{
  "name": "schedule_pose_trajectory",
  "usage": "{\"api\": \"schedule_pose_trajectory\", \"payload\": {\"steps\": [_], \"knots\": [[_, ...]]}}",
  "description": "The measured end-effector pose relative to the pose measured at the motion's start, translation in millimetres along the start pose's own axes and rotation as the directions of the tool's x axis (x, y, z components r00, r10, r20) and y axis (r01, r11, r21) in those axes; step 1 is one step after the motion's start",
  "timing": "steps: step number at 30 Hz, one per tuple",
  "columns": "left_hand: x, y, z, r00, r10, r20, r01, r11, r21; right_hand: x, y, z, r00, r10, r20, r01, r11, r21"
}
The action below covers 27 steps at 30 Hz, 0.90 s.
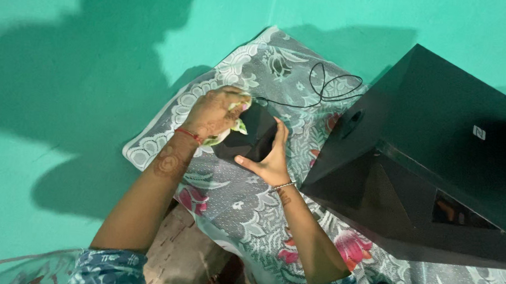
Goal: The person wipes a black speaker system and a remote control with a green cloth. They clean the main unit, the two satellite speakers, and the remote, then place the cleaned items back on the bed.
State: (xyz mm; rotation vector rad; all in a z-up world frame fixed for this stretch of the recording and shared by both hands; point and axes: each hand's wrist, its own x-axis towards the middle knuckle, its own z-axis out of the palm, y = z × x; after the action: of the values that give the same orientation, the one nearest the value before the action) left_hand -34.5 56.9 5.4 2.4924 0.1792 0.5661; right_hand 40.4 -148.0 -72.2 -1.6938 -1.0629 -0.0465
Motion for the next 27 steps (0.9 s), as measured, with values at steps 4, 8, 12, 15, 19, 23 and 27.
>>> {"api": "schedule_pose_trajectory", "payload": {"steps": [4, 8, 12, 15, 19, 23, 27], "knots": [[-12, -19, -4, 0.984, -0.166, -0.072, 0.158, 0.983, -0.098, 0, 0, 0, 0.999, -0.043, 0.019, 0.044, 0.998, -0.049], [-38, -35, 16, 0.883, -0.456, 0.113, 0.426, 0.676, -0.602, -11, 4, -11, 0.999, -0.013, 0.044, 0.011, 0.999, 0.051], [-59, -54, 62, 0.869, -0.489, 0.077, 0.285, 0.369, -0.885, -15, 9, -10, 0.999, 0.049, 0.022, -0.054, 0.947, 0.317], [-75, -53, 81, 0.837, -0.547, 0.025, 0.248, 0.337, -0.908, -15, 5, -4, 0.966, 0.252, 0.050, -0.219, 0.703, 0.677], [-92, -29, 82, 0.846, -0.523, -0.103, 0.147, 0.415, -0.898, -9, -8, -12, 0.848, 0.481, 0.224, -0.395, 0.292, 0.871], [-102, -1, 63, 0.779, -0.627, 0.008, 0.426, 0.519, -0.741, 11, -36, -29, 0.657, 0.604, 0.452, -0.563, -0.006, 0.827], [-85, 16, 28, 0.892, -0.329, -0.311, 0.147, 0.860, -0.489, 13, -54, -31, 0.585, 0.584, 0.563, -0.665, -0.052, 0.745]]}}
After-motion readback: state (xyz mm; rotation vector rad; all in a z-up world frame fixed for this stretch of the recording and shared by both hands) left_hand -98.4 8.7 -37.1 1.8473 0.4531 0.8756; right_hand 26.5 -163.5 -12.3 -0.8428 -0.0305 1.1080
